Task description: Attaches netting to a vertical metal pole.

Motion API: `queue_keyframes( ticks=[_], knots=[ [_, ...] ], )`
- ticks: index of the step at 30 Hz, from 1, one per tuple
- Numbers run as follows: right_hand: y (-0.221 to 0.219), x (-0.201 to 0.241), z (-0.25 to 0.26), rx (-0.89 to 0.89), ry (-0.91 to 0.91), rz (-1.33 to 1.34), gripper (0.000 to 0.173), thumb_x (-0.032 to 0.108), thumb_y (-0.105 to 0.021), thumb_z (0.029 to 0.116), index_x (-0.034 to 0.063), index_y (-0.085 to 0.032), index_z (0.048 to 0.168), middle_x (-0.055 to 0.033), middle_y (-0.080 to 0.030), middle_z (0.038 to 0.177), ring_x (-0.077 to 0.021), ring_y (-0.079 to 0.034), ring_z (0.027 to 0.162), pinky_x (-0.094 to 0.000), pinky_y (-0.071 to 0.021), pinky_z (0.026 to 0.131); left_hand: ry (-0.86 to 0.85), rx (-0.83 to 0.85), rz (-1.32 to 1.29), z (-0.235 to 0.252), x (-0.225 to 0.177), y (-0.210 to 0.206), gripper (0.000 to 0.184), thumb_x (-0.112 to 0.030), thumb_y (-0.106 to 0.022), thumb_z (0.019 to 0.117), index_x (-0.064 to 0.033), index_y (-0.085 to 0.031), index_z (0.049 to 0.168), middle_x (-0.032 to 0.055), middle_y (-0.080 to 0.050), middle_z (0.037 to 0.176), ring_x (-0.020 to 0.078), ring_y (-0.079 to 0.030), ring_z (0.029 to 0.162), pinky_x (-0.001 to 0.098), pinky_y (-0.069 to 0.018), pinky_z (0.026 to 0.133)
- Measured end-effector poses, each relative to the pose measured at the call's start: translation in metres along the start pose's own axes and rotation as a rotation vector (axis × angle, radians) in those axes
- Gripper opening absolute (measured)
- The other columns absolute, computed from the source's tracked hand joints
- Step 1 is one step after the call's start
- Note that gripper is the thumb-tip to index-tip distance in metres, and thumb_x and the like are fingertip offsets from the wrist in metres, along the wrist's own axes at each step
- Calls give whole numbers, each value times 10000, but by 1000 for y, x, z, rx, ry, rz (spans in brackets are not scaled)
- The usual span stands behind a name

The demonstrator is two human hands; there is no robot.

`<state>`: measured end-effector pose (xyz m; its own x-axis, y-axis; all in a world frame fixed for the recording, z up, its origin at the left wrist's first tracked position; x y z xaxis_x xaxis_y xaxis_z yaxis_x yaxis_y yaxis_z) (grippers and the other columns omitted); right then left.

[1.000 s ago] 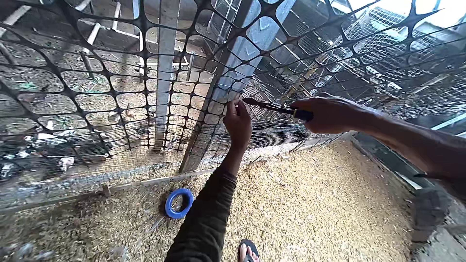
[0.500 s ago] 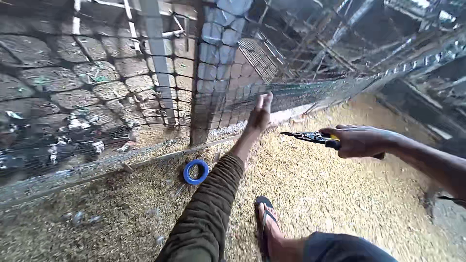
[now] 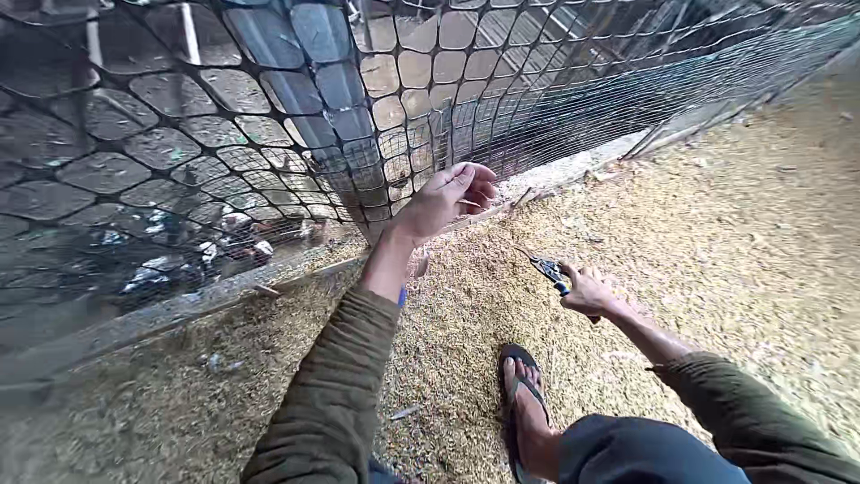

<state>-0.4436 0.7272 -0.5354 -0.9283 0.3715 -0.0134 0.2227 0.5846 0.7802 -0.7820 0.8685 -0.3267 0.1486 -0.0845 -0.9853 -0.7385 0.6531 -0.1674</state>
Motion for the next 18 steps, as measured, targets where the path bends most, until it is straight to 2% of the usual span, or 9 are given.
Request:
queue_keyframes(
  ticks=[2, 3, 4, 6, 8, 12, 15, 17, 18],
  knots=[
    [-20, 1, 26, -29, 9, 41, 1055, 416, -807, 761, 256, -243, 1638, -341, -387, 1517, -523, -382, 1404, -697, -345, 1090, 3, -3, 12, -6, 0, 2, 426, -218, -208, 1112, -20, -556, 1255, 51, -675, 1075, 153, -685, 1007, 370, -574, 941],
    [-30, 0, 36, -44, 11, 53, 1057, 424, -809, 753, 256, -249, 1634, -350, -374, 1522, -528, -373, 1409, -704, -331, 1098, 6, -35, 26, -9, 3, 3, 404, -225, -219, 1116, -47, -572, 1198, 13, -663, 958, 119, -677, 889, 331, -589, 854],
    [-41, -2, 46, -62, 13, 54, 1066, 442, -806, 739, 263, -253, 1632, -354, -378, 1519, -532, -382, 1400, -703, -326, 1099, 12, -88, 35, -12, 7, 5, 367, -233, -231, 1118, -98, -572, 1106, -49, -581, 784, 59, -587, 684, 245, -542, 666],
    [-55, -3, 65, -94, 23, 61, 1072, 490, -795, 730, 258, -265, 1633, -359, -385, 1511, -536, -390, 1390, -697, -307, 1116, 53, -169, 10, -16, 12, 8, 303, -244, -248, 1122, -170, -514, 996, -101, -382, 625, 21, -352, 486, 177, -341, 461],
    [-68, -5, 77, -92, 36, 64, 1100, 508, -802, 714, 239, -263, 1635, -367, -354, 1531, -544, -367, 1404, -693, -280, 1138, 101, -200, 42, -18, 18, 11, 285, -251, -265, 1120, -179, -508, 990, -100, -350, 601, 26, -311, 457, 182, -311, 435],
    [-96, -24, 87, -90, 82, 77, 1212, 547, -844, 672, 203, -219, 1651, -367, -287, 1578, -569, -288, 1447, -726, -198, 1164, 265, -144, -100, -14, 49, 11, 321, -287, -206, 1113, -204, -517, 1101, -97, -423, 667, 3, -362, 479, 146, -334, 428],
    [-95, -22, 86, -53, 131, 58, 1259, 659, -847, 680, 159, -223, 1651, -374, -249, 1602, -591, -234, 1473, -781, -144, 1158, 318, -248, -307, -6, 78, 17, 307, -290, -242, 1098, -224, -505, 954, -89, -455, 694, 1, -371, 501, 144, -321, 439],
    [-78, -19, 82, -36, 162, 60, 1203, 734, -798, 701, 148, -306, 1629, -353, -276, 1606, -575, -231, 1485, -793, -125, 1152, 318, -304, -390, -2, 93, 20, 259, -271, -296, 1109, -208, -501, 964, -73, -459, 722, -4, -382, 506, 128, -341, 441],
    [-62, -14, 79, -76, 200, 103, 1093, 730, -768, 740, 131, -411, 1582, -338, -352, 1576, -567, -288, 1466, -795, -161, 1138, 313, -322, -431, 2, 99, 20, 246, -268, -309, 1110, -201, -504, 976, -69, -471, 739, -4, -408, 522, 126, -368, 458]
  ],
)
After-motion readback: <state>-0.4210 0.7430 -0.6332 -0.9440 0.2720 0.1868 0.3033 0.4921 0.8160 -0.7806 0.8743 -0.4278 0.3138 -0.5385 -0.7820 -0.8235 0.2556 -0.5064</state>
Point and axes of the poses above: each hand's wrist, its own z-axis towards the middle knuckle, its own y-axis out of the back of the hand, x = y × z, the point moved 6 cm from there along z, towards the middle knuckle
